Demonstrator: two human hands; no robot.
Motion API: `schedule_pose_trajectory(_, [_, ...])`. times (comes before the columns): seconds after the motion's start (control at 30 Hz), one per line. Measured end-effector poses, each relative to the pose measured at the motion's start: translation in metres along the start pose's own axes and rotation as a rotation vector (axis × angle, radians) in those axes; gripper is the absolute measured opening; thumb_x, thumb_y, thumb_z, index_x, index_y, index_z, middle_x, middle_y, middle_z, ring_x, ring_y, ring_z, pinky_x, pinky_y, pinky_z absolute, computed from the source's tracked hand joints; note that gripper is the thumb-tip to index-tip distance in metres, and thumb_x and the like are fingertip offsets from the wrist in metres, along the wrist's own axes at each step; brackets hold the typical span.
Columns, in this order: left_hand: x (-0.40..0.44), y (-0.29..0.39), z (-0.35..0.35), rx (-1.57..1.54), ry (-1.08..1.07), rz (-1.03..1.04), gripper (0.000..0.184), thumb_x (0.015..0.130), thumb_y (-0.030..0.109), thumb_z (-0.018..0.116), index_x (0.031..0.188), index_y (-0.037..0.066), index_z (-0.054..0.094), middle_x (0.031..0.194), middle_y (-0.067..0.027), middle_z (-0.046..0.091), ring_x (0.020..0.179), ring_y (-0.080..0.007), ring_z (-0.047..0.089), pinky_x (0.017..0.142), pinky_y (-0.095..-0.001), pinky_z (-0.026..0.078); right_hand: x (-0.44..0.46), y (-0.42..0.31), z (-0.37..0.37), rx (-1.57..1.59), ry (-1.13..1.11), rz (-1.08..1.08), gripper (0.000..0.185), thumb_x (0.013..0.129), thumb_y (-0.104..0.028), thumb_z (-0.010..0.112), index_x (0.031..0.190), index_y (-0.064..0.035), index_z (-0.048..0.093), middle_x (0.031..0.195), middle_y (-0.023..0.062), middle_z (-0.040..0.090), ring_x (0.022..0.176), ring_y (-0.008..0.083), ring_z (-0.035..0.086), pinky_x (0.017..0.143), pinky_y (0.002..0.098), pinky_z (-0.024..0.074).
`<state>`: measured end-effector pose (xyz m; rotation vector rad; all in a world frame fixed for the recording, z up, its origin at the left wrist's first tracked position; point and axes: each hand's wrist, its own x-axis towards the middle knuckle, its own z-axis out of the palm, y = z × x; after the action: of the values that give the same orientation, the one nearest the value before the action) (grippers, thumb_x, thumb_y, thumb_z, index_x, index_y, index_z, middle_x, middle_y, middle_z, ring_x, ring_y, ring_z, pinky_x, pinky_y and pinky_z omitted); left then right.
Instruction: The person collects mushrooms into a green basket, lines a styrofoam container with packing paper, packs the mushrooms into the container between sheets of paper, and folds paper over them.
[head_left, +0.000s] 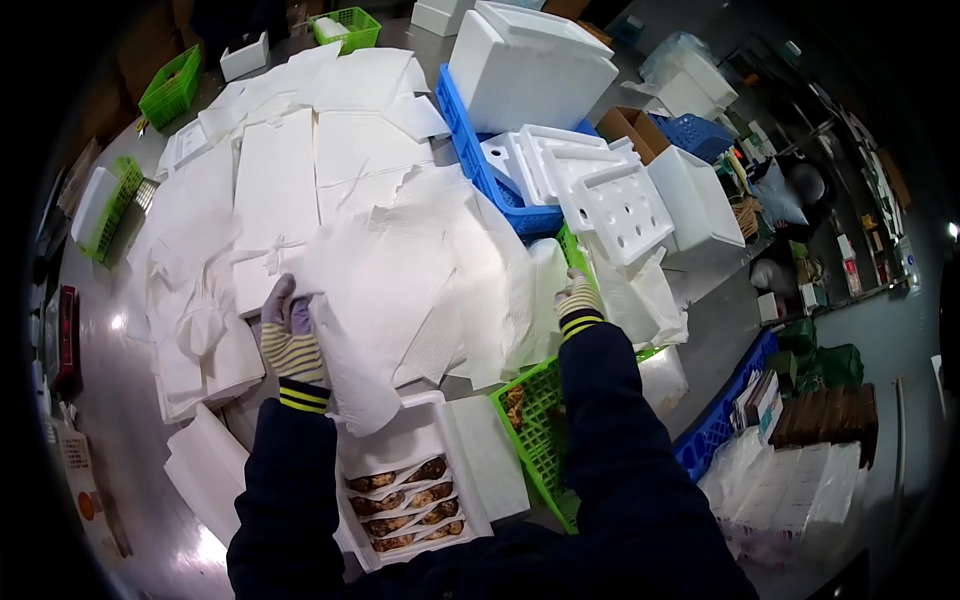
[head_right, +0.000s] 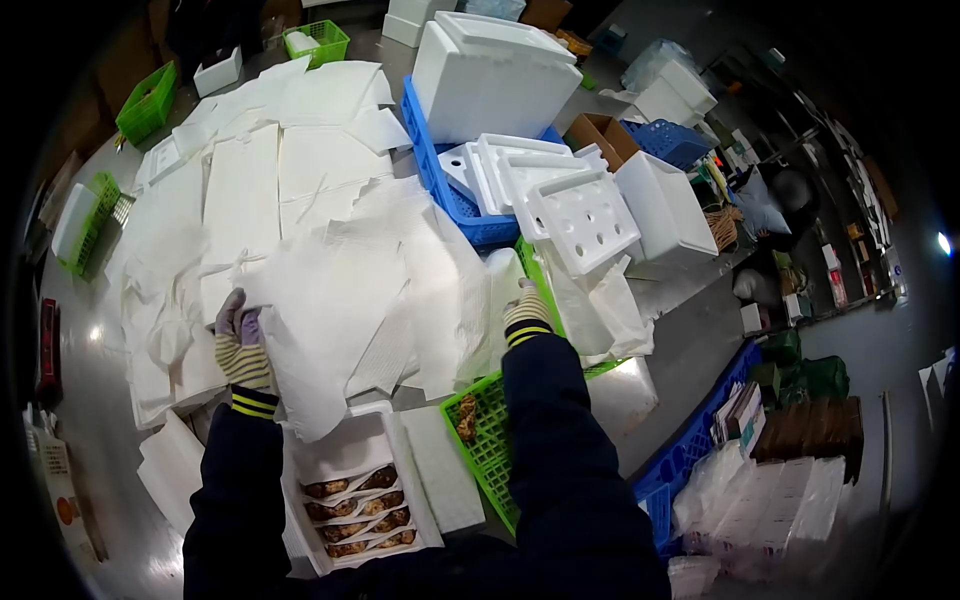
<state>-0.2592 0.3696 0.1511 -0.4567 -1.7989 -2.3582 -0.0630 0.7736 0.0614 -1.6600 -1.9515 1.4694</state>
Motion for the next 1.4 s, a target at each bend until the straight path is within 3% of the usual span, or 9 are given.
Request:
schedule_pose_trajectory(0.17, [0.006, 0.058, 0.079, -0.138, -0.119, 0.141, 0.03, 0.083, -0.004, 0.053, 0.113, 0.0, 0.052, 0.113, -0.0096, 0.056, 0.104, -0.016, 0.053, 0.093, -0.0275, 0.041, -0.118, -0.073, 0.042, -0.793, -0.042, -0.082, 0.123, 0.053, -0.042, 0.08, 0.141, -0.0116, 0.0, 0.133, 0.0285, 0.032, 0.124, 0.037, 0.035, 0.104, 0.0373, 0.0295])
schedule_pose_trajectory(0.33, [0.006, 0.096, 0.092, -0.175, -0.056, 0.273, 0.03, 0.083, -0.006, 0.053, 0.112, 0.001, 0.053, 0.111, -0.0101, 0.058, 0.105, -0.0166, 0.054, 0.092, -0.0279, 0.041, -0.079, -0.028, 0.065, -0.97, -0.048, 0.072, 0.099, 0.072, -0.027, 0.068, 0.14, -0.0131, -0.002, 0.121, 0.0258, 0.047, 0.113, 0.0331, 0.048, 0.096, 0.0391, 0.0377])
schedule_pose_trajectory(0.47, [0.024, 0.008, 0.037, 0.052, -0.039, 0.146, 0.027, 0.082, -0.008, 0.052, 0.107, 0.0, 0.056, 0.11, -0.0107, 0.059, 0.102, -0.0164, 0.055, 0.091, -0.0271, 0.042, -0.091, -0.034, 0.012, -0.895, 0.231, -0.194, 0.062, 0.076, -0.025, 0.058, 0.131, -0.0103, 0.034, 0.099, 0.0229, 0.059, 0.094, 0.0373, 0.056, 0.083, 0.0422, 0.044])
schedule_pose_trajectory(0.53, [0.023, -0.072, -0.015, 0.426, -0.151, 0.129, 0.031, 0.08, -0.005, 0.054, 0.109, 0.005, 0.056, 0.108, -0.013, 0.059, 0.1, -0.0223, 0.057, 0.091, -0.0303, 0.043, -0.059, -0.013, -0.021, -0.694, 0.203, -0.497, 0.058, 0.071, -0.016, 0.059, 0.126, -0.0085, 0.042, 0.101, 0.0243, 0.057, 0.095, 0.039, 0.055, 0.083, 0.0415, 0.0448])
schedule_pose_trajectory(0.6, [0.036, -0.125, -0.039, 1.293, -0.756, -0.593, 0.037, 0.077, 0.007, 0.06, 0.114, 0.011, 0.054, 0.117, -0.017, 0.052, 0.108, -0.0275, 0.052, 0.095, -0.0348, 0.04, -0.079, -0.04, -0.048, -0.588, 0.122, -0.583, 0.06, 0.068, -0.007, 0.057, 0.125, -0.0067, 0.042, 0.101, 0.0226, 0.058, 0.093, 0.0345, 0.057, 0.083, 0.0385, 0.0454])
schedule_pose_trajectory(0.7, [-0.013, -0.057, -0.042, 1.555, -0.684, -0.25, 0.064, 0.069, 0.027, 0.069, 0.126, 0.019, 0.042, 0.136, -0.017, 0.029, 0.125, -0.0305, 0.03, 0.101, -0.0402, 0.031, -0.122, -0.074, -0.073, -0.215, -0.101, -0.673, 0.054, 0.071, -0.003, 0.053, 0.123, 0.0018, 0.043, 0.105, 0.0123, 0.059, 0.091, 0.0166, 0.055, 0.081, 0.0286, 0.0449])
schedule_pose_trajectory(1.03, [0.002, 0.034, 0.04, 0.648, -0.541, 0.379, 0.086, 0.057, 0.032, 0.08, 0.129, 0.009, 0.039, 0.129, -0.0167, 0.04, 0.119, -0.0319, 0.039, 0.099, -0.0389, 0.034, -0.21, -0.159, -0.031, -0.233, -0.742, -0.773, 0.058, 0.074, -0.001, 0.047, 0.131, -0.0025, 0.036, 0.111, 0.0106, 0.054, 0.101, 0.0153, 0.051, 0.089, 0.0258, 0.0389])
schedule_pose_trajectory(1.2, [-0.008, 0.004, 0.006, 0.67, -0.72, -0.387, 0.03, 0.072, 0.021, 0.072, 0.093, 0.003, 0.061, 0.073, -0.0072, 0.063, 0.067, -0.0188, 0.058, 0.065, -0.031, 0.046, -0.217, -0.185, 0.012, -0.643, -0.446, -0.95, 0.056, 0.075, 0.0, 0.051, 0.129, -0.0091, 0.04, 0.106, 0.0136, 0.057, 0.095, 0.0201, 0.055, 0.085, 0.0275, 0.042])
schedule_pose_trajectory(1.4, [-0.033, 0.032, -0.045, 0.166, -0.508, -0.631, 0.012, 0.076, 0.01, 0.068, 0.075, 0.002, 0.06, 0.063, -0.0005, 0.058, 0.054, -0.0056, 0.049, 0.049, -0.02, 0.04, -0.25, -0.188, 0.044, -0.58, 0.262, -1.434, 0.064, 0.071, -0.009, 0.064, 0.129, -0.0081, 0.037, 0.113, 0.0138, 0.054, 0.1, 0.0319, 0.052, 0.089, 0.0393, 0.0402])
